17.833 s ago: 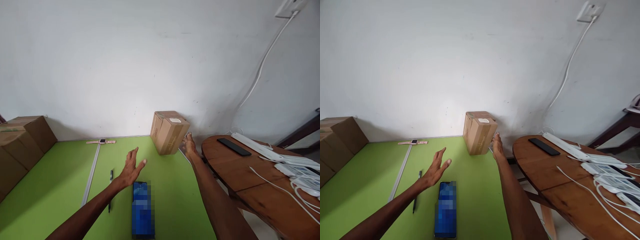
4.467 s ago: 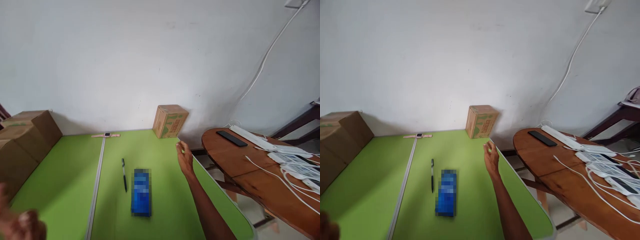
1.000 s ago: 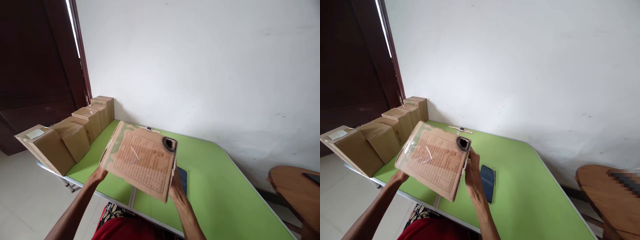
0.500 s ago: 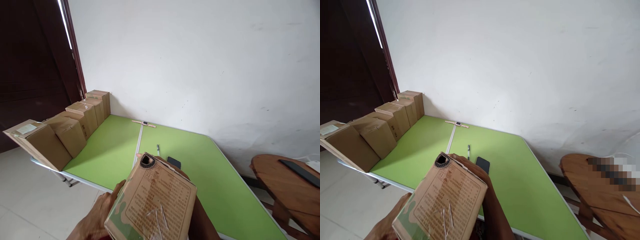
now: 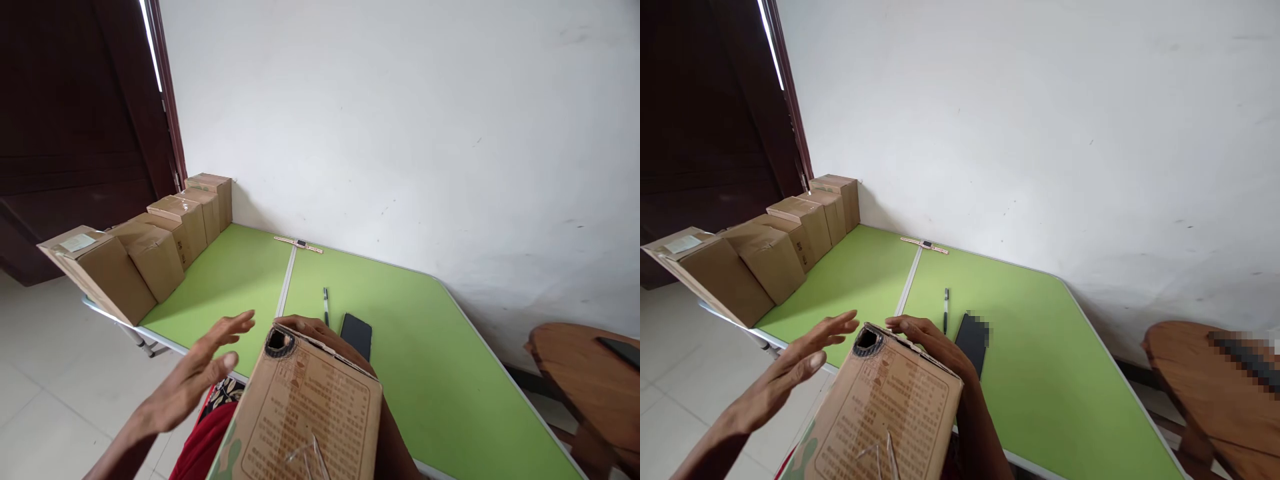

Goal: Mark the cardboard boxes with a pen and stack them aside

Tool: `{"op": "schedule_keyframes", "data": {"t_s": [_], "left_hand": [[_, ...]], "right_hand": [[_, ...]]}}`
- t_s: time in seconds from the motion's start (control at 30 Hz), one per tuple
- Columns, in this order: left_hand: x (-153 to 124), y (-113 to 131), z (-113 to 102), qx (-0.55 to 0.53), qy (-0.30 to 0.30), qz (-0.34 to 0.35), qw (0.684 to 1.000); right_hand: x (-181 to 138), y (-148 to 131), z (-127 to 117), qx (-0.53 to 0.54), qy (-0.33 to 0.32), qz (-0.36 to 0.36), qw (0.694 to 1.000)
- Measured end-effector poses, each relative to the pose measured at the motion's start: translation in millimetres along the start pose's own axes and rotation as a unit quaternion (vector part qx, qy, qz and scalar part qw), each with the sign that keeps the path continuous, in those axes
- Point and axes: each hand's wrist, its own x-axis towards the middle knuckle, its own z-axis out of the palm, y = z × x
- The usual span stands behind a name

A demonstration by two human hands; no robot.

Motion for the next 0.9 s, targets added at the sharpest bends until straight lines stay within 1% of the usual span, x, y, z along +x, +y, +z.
{"op": "schedule_keyframes", "data": {"t_s": [0.07,0.1,0.17,0.23,0.27,0.3,0.37,0.43,0.5,0.53,0.6,0.67,0.77,0.83,0.9], "left_hand": [[8.2,15.8,16.6,-0.035,-0.008,0.034,0.999],[12.3,22.4,24.3,-0.048,-0.015,0.04,0.998],[18.3,31.2,35.4,-0.085,-0.028,0.023,0.996],[19.3,33.3,40.8,-0.124,-0.033,-0.011,0.992],[17.7,32.5,42.2,-0.135,-0.027,-0.024,0.99],[15.3,31.0,43.2,-0.138,-0.015,-0.034,0.99],[10.4,28.1,44.2,-0.135,0.012,-0.045,0.99],[10.3,28.3,43.4,-0.14,0.03,-0.047,0.989],[19.5,33.2,40.0,-0.147,0.043,-0.029,0.988],[27.7,37.3,37.4,-0.143,0.054,-0.01,0.988],[49.4,47.8,31.2,-0.113,0.084,0.046,0.989],[74.3,58.5,24.9,-0.079,0.108,0.107,0.985],[109.6,66.9,18.1,-0.055,0.131,0.182,0.973],[128.6,64.5,16.3,-0.046,0.143,0.215,0.965],[142.1,57.3,16.7,-0.042,0.149,0.229,0.961]], "right_hand": [[5.9,2.2,-4.7,0.009,0.008,0.023,1.0],[5.5,4.5,-6.9,0.024,0.033,0.03,0.999],[-5.7,11.4,-8.6,0.065,0.119,0.033,0.99],[-30.8,18.8,-3.2,0.094,0.211,0.014,0.973],[-46.6,21.5,3.2,0.093,0.246,-0.006,0.965],[-62.6,22.6,12.1,0.076,0.265,-0.032,0.961],[-88.7,18.4,34.9,0.025,0.286,-0.084,0.954],[-98.6,5.6,56.2,-0.008,0.295,-0.102,0.95],[-89.3,-11.4,66.2,-0.009,0.286,-0.092,0.954],[-78.9,-19.7,65.5,-0.007,0.275,-0.092,0.957],[-51.8,-33.5,55.1,-0.008,0.249,-0.119,0.961],[-22.6,-42.4,38.7,-0.003,0.226,-0.154,0.962],[14.2,-45.3,16.9,0.014,0.203,-0.183,0.962],[31.5,-40.1,7.2,0.005,0.204,-0.215,0.955],[42.2,-31.6,0.3,-0.012,0.209,-0.241,0.948]]}}
